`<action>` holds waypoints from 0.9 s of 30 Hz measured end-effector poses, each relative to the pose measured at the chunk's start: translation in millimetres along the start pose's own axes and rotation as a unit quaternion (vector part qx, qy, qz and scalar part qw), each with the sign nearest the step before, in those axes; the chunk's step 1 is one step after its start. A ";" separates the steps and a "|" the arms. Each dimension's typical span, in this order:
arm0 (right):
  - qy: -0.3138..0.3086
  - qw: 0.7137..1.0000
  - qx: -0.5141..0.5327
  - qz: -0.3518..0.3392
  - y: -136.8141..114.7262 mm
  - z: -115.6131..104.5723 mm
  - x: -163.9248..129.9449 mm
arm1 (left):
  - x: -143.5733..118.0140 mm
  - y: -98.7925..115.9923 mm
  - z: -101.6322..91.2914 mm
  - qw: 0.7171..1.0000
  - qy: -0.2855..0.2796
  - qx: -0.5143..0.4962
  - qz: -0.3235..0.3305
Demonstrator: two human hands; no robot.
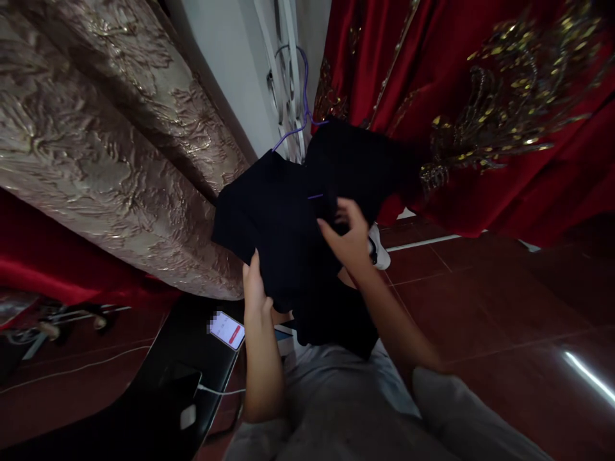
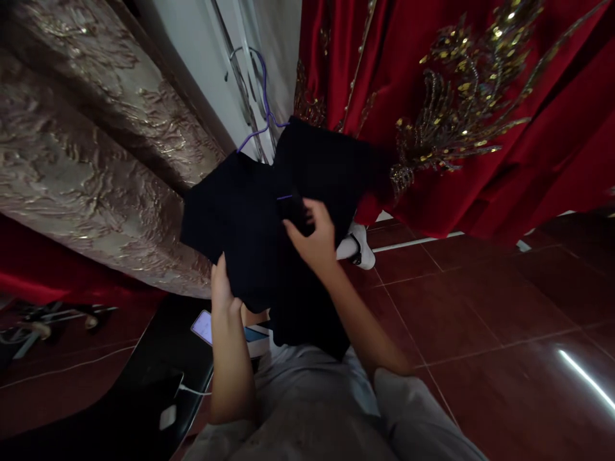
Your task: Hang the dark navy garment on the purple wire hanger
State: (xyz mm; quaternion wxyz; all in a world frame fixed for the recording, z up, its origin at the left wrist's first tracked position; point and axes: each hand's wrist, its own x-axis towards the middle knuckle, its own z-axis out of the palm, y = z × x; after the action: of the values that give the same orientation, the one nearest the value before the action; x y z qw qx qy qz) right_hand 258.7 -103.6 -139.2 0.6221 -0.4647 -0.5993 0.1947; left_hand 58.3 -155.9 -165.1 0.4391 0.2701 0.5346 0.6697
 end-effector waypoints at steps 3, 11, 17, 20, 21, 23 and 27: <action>-0.076 0.975 0.115 0.175 20.2 42.3 -35.6 | -9.7 -5.1 4.4 1.000 -0.014 0.001 -0.017; -0.185 0.933 0.152 0.269 33.0 21.5 -61.4 | 6.8 3.5 -19.7 0.991 -0.011 0.018 0.136; -0.174 0.938 0.165 0.251 23.4 16.7 -60.3 | -1.2 -17.1 -7.9 0.926 0.099 0.150 0.331; -0.193 0.936 0.183 0.232 13.3 19.5 -63.7 | -12.9 -32.9 13.0 0.955 -0.106 0.163 0.225; -0.199 0.934 0.187 0.229 10.6 19.3 -64.8 | -16.5 -37.2 20.0 0.955 -0.168 0.159 0.186; -0.205 0.931 0.198 0.230 6.3 17.2 -65.4 | -22.6 -42.9 31.9 0.955 -0.213 0.144 0.148; -0.207 0.915 0.243 0.247 -8.4 8.5 -42.8 | -23.3 -46.5 42.6 0.955 -0.172 0.143 0.194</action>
State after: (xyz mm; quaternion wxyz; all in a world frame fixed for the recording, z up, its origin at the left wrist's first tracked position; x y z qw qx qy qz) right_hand 239.4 -139.0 -157.8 0.5099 -0.3817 -0.5148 0.5739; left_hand 118.6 -154.0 -194.8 0.3430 0.5398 0.4782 0.6019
